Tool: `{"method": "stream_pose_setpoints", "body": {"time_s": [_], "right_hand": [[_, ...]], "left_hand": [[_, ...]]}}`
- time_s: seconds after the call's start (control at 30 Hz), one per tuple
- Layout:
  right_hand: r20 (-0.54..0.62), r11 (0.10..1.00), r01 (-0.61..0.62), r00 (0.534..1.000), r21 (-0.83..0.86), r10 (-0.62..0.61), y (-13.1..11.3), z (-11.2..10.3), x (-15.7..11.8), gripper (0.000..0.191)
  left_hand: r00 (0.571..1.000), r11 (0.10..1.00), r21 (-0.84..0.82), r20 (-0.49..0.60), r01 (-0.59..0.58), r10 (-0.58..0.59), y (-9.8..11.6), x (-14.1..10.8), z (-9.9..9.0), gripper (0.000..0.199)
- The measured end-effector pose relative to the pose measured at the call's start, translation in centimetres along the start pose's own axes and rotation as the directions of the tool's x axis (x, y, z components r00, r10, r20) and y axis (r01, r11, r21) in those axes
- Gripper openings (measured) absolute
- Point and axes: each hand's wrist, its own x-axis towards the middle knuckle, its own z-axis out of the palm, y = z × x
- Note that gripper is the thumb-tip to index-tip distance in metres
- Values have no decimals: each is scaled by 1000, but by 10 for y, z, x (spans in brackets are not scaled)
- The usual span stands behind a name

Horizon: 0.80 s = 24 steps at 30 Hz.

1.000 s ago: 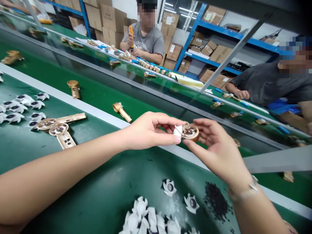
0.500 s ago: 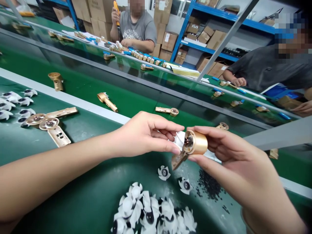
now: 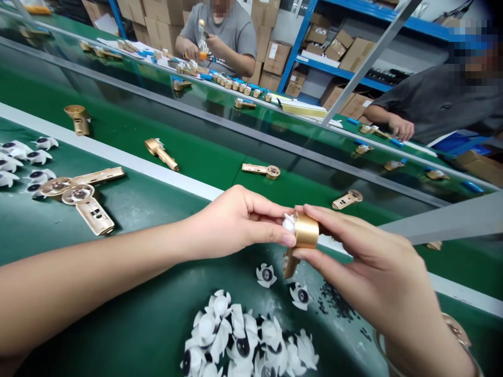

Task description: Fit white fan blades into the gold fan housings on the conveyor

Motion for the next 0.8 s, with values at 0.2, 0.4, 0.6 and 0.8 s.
{"method": "stream_pose_setpoints", "body": {"time_s": [0.2, 0.4, 0.6, 0.8], "right_hand": [[-36, 862, -506, 863, -35, 505, 51, 22, 29, 43], [-7, 787, -579, 807, -212, 591, 115, 41, 28, 40], [115, 909, -374, 910, -182, 397, 47, 9, -72, 17], [281, 950, -181, 926, -256, 252, 11, 6, -122, 17]], "left_hand": [[986, 771, 629, -165, 100, 7, -12, 5, -6, 72], [917, 617, 756, 375, -218, -135, -38, 5, -6, 72], [896, 608, 743, 430, -278, -116, -52, 10, -5, 39], [924, 571, 763, 381, -304, -17, -58, 15, -5, 47]]}}
